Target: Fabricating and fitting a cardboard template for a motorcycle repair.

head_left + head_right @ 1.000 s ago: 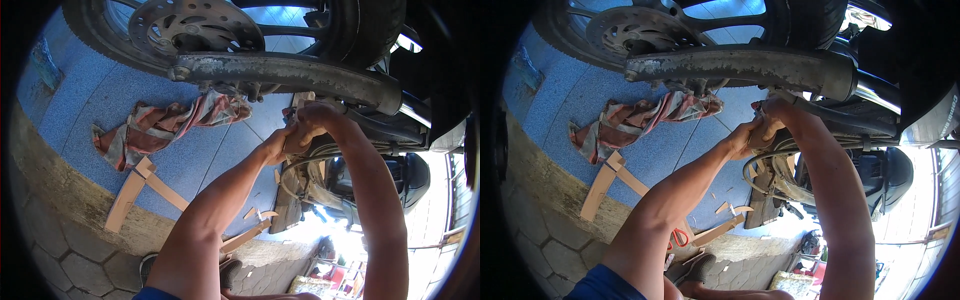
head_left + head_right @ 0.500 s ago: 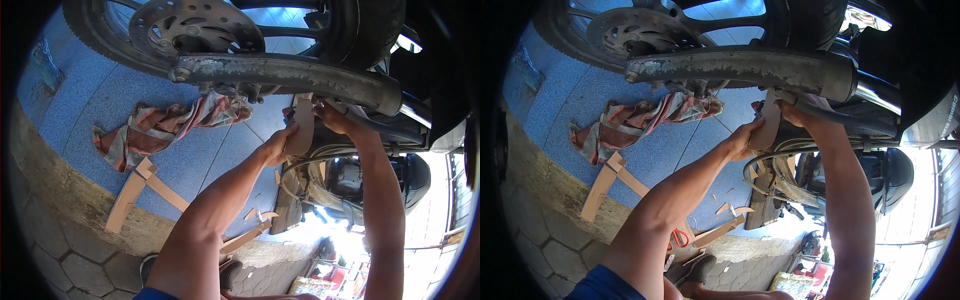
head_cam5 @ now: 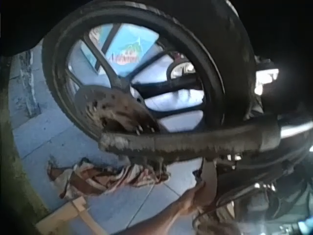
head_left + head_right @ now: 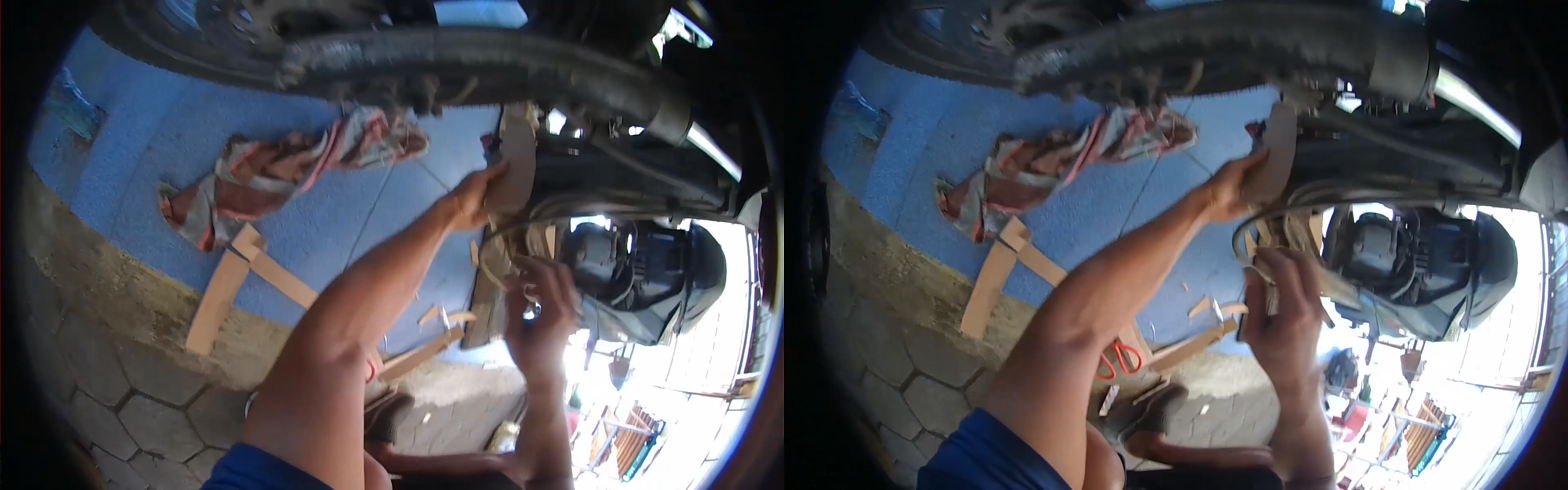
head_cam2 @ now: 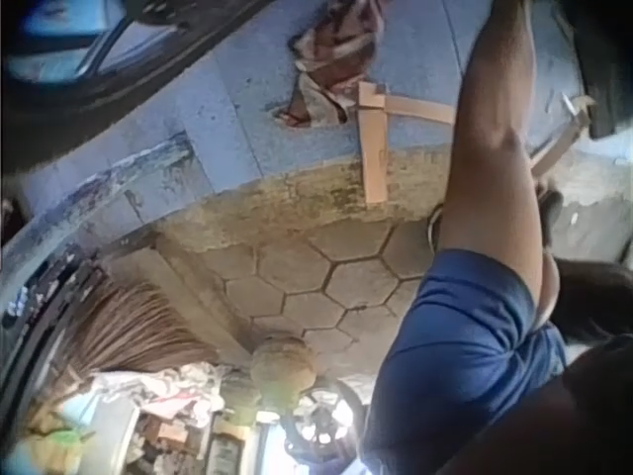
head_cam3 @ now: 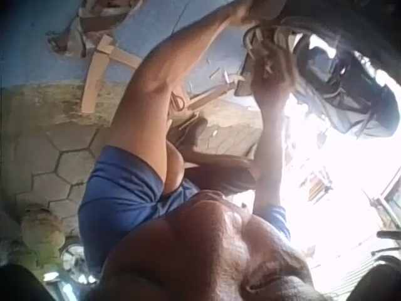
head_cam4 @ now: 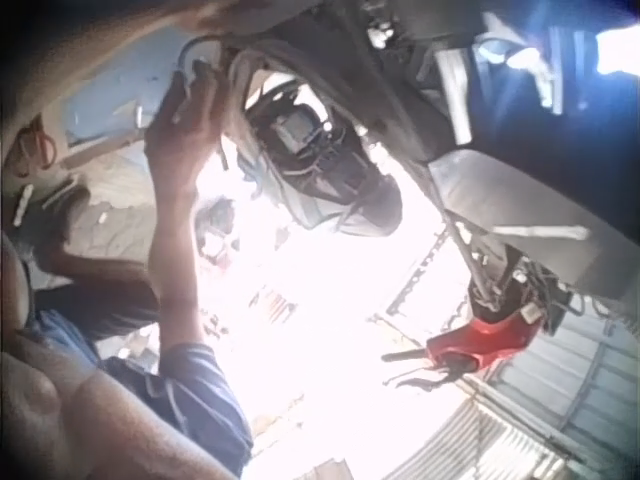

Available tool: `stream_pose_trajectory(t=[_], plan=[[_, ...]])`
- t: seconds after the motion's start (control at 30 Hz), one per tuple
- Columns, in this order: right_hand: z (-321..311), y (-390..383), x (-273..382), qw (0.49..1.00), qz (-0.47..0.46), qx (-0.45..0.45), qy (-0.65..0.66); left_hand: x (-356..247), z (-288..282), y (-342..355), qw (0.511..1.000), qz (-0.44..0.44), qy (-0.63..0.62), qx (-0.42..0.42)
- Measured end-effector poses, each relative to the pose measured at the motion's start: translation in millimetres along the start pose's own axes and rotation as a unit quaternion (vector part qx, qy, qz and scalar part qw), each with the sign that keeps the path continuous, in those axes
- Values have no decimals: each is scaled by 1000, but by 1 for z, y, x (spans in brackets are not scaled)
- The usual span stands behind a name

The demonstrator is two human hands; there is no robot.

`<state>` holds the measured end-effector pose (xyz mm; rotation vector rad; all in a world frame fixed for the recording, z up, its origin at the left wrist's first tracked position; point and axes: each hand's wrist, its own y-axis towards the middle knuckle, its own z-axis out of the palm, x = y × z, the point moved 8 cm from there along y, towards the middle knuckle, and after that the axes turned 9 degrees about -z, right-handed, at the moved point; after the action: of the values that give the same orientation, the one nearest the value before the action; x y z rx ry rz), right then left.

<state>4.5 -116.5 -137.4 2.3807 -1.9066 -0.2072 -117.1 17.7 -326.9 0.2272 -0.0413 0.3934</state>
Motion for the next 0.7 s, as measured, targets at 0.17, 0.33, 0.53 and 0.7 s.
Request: stream_pose_trajectory(t=[0.17,0.33,0.53,0.7], plan=[[107,-119,-64,969,201,56,133,-8,6,1,1000,3,15,5],[198,-290,-178,875,467,119,47,-1,5,5,998,10,64,-12],[230,-290,-155,927,344,143,-35,-9,3,-9,998,19,56,-14],[249,-274,-175,921,278,267,-61,-1,7,-1,999,12,-3,32]])
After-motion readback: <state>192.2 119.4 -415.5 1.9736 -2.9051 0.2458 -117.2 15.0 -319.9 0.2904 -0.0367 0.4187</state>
